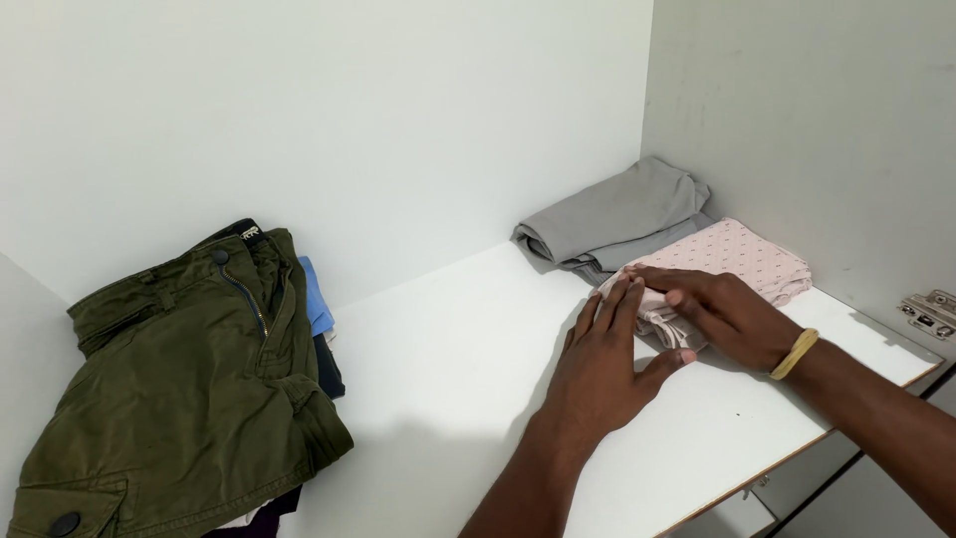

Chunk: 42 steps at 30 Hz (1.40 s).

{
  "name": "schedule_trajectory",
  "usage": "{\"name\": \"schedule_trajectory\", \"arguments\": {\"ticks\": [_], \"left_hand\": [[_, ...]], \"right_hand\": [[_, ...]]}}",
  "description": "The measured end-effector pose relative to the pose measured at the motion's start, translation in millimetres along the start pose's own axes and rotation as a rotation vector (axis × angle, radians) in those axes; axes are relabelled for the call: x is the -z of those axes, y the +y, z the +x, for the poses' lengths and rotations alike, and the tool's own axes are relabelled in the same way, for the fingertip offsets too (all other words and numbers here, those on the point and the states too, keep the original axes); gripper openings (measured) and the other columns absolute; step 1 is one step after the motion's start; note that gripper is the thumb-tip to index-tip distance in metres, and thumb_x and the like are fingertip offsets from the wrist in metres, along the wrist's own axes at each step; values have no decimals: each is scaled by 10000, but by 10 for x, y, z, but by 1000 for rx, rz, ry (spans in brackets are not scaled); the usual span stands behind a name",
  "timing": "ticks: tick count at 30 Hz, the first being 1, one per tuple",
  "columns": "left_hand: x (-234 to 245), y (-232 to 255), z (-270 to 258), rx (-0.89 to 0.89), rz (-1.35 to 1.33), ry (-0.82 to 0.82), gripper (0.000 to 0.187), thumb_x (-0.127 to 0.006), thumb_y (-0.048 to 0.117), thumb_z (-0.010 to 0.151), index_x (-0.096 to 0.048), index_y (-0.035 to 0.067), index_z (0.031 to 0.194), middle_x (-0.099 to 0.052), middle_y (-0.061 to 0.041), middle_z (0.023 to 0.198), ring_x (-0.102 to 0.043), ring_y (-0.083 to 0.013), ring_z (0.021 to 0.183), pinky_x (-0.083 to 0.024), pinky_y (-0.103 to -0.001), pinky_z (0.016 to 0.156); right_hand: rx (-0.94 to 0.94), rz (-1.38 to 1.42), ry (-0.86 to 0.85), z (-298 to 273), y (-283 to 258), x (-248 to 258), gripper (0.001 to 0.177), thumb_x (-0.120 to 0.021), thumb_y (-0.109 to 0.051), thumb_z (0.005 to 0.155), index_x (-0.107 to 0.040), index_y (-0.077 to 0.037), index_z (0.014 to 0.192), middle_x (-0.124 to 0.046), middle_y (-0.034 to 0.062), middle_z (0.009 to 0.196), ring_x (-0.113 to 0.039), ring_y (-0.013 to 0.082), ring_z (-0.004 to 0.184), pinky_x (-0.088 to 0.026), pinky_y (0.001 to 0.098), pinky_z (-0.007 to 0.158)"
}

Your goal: Folding and stacking different pairs of pants on a closet shelf.

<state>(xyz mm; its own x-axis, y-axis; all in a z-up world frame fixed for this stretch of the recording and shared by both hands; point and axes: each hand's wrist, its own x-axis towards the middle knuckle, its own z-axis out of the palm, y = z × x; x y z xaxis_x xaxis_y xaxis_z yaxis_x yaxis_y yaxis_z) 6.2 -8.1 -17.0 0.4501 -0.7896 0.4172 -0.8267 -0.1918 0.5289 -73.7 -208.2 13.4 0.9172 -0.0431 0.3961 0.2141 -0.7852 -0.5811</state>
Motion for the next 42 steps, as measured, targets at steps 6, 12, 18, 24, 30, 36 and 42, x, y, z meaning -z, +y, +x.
{"name": "schedule_trajectory", "arguments": {"ticks": [6, 12, 18, 24, 30, 36, 42], "left_hand": [[110, 116, 0, 9, -21, 5, 944, -589, 703, 869, -420, 89, 1566, -265, -174, 1717, -195, -458, 1564, -286, -624, 1159], [151, 151, -1, -16, -47, 43, 819, -603, 662, 899, -543, 103, 1494, -465, -142, 1603, -241, -422, 1558, -278, -620, 1181], [164, 143, 6, 23, -97, 49, 693, -657, 552, 907, -581, 124, 1447, -525, -101, 1570, -293, -401, 1554, -322, -577, 1175], [243, 184, -13, 34, -115, 79, 677, -695, 504, 896, -578, 113, 1437, -282, -228, 1684, -439, -421, 1441, -470, -548, 1069], [304, 178, -6, 153, -142, 44, 699, -658, 561, 875, -560, 177, 1450, -263, -209, 1687, -527, -404, 1367, -553, -535, 954], [255, 72, 41, 137, -132, 68, 620, -644, 539, 892, -617, 188, 1402, -337, -175, 1667, -515, -398, 1383, -562, -530, 945], [289, 38, 36, 90, -133, 102, 573, -682, 490, 913, -627, 174, 1388, -428, -130, 1608, -470, -395, 1417, -520, -542, 1003]], "right_hand": [[-116, -19, -26, 29, -145, 37, 655, -270, -531, 1030, -616, -150, 1436, -765, 111, 1290, -749, 270, 1159, -552, 393, 1005], [-222, -113, 41, 56, -283, 100, 614, -321, -538, 1014, -656, -175, 1379, -719, 82, 1345, -685, 281, 1211, -527, 403, 994], [-232, -200, 150, 42, -178, 84, 541, -403, -492, 1013, -683, -173, 1349, -738, 97, 1291, -724, 269, 1099, -545, 396, 949], [-484, -349, 155, 76, -236, 92, 555, -393, -508, 1026, -656, -200, 1406, -738, 102, 1284, -747, 311, 980, -561, 406, 926], [-241, -432, 332, 34, 33, 77, 576, -446, -531, 1048, -739, -79, 1252, -770, 162, 1153, -642, 320, 1229, -519, 452, 953], [-438, -541, 443, 138, -232, 110, 516, -570, -534, 1027, -809, -95, 1153, -761, 154, 830, -750, 313, 693, -593, 433, 722], [-451, -429, 386, 212, -364, 64, 482, -616, -504, 991, -797, -85, 1147, -778, 192, 748, -740, 305, 615, -579, 436, 708]]}}
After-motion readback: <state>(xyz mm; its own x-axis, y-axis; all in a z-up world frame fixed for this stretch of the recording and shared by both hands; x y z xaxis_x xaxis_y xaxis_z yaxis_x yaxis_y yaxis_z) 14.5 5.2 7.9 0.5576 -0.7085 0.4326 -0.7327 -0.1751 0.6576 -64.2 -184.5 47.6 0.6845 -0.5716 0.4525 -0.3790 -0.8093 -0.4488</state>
